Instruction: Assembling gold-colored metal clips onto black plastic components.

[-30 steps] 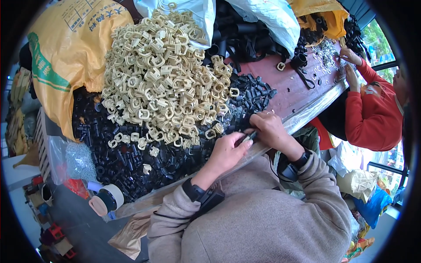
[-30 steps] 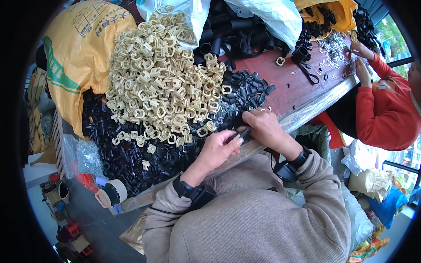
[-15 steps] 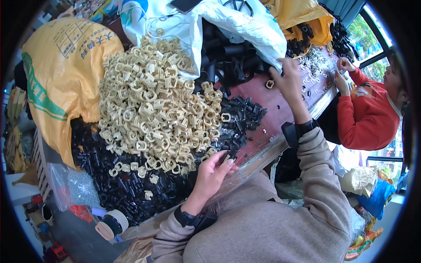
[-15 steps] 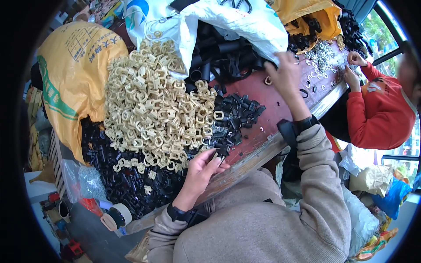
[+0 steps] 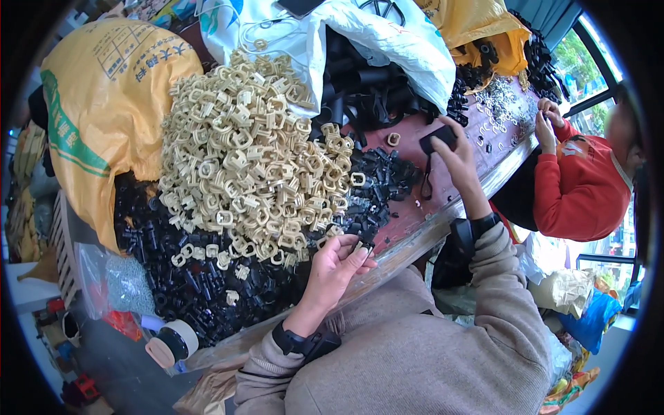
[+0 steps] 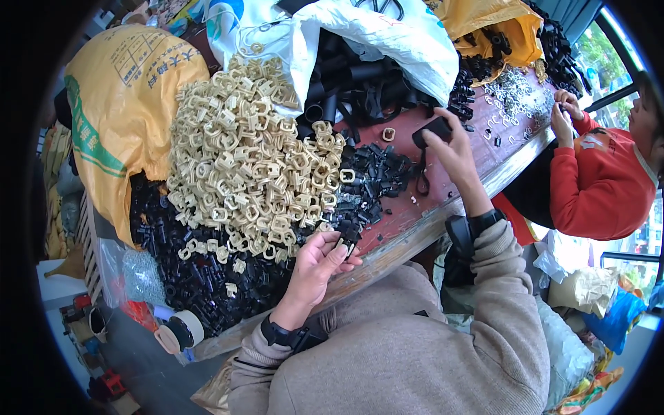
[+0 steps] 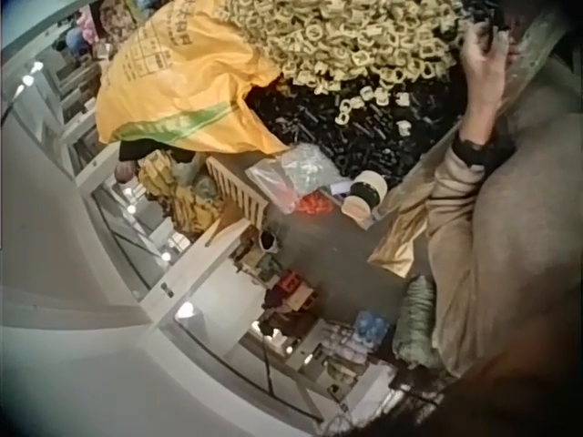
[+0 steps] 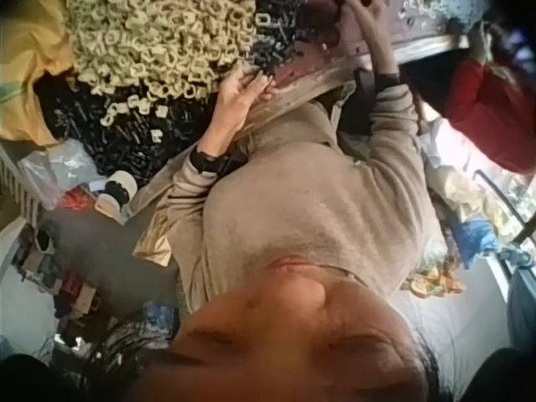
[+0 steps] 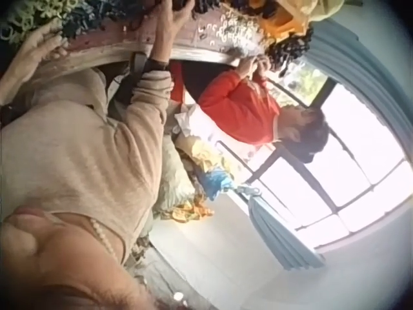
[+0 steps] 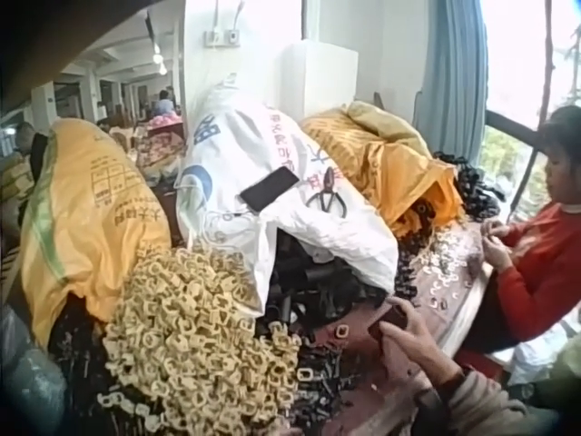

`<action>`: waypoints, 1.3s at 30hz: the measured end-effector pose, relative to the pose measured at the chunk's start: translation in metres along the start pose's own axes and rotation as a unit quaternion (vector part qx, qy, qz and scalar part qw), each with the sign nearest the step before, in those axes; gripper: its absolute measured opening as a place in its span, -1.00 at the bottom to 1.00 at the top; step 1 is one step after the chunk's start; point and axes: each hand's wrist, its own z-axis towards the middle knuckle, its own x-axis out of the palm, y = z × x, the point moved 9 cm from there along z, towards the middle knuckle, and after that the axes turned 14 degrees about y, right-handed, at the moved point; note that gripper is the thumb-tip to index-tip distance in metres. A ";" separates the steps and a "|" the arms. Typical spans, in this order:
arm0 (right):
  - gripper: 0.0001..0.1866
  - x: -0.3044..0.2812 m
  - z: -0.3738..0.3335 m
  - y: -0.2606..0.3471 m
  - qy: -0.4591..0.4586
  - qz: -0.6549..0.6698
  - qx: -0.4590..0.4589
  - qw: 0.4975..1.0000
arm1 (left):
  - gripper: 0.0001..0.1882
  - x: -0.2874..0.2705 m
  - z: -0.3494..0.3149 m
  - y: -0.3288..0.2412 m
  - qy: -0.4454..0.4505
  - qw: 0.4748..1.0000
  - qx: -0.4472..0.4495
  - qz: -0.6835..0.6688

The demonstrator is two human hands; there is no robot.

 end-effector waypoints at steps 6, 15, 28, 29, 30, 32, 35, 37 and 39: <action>-0.38 0.023 -0.040 0.044 -0.001 0.512 -0.038 0.858 | -0.67 0.000 -0.010 -0.004 -0.010 0.999 0.022 -0.048; -0.42 0.110 -0.084 0.083 0.370 0.286 -0.046 0.883 | -0.69 -0.009 -0.021 -0.016 -0.025 0.998 0.012 -0.061; -0.50 0.109 -0.107 0.148 0.361 -0.015 -0.224 0.905 | -0.72 -0.007 -0.030 -0.005 -0.005 0.999 -0.027 -0.023; -0.50 0.107 -0.109 0.153 0.354 -0.021 -0.240 0.904 | -0.73 -0.007 -0.031 -0.003 -0.009 0.999 -0.034 -0.018; -0.49 0.106 -0.112 0.158 0.347 -0.027 -0.256 0.902 | -0.73 -0.006 -0.032 -0.001 -0.010 0.999 -0.035 -0.017; -0.50 0.108 -0.115 0.158 0.348 -0.030 -0.249 0.903 | -0.73 -0.005 -0.033 0.005 -0.003 0.999 -0.036 -0.023; -0.49 0.111 -0.118 0.156 0.351 -0.034 -0.233 0.906 | -0.73 -0.005 -0.034 0.009 -0.002 0.999 -0.037 -0.024; -0.48 0.114 -0.120 0.157 0.348 -0.054 -0.247 0.903 | -0.74 -0.007 -0.033 0.010 -0.008 0.999 -0.038 -0.020; -0.47 0.116 -0.122 0.158 0.348 -0.062 -0.251 0.901 | -0.74 -0.009 -0.032 0.013 -0.009 0.998 -0.046 -0.033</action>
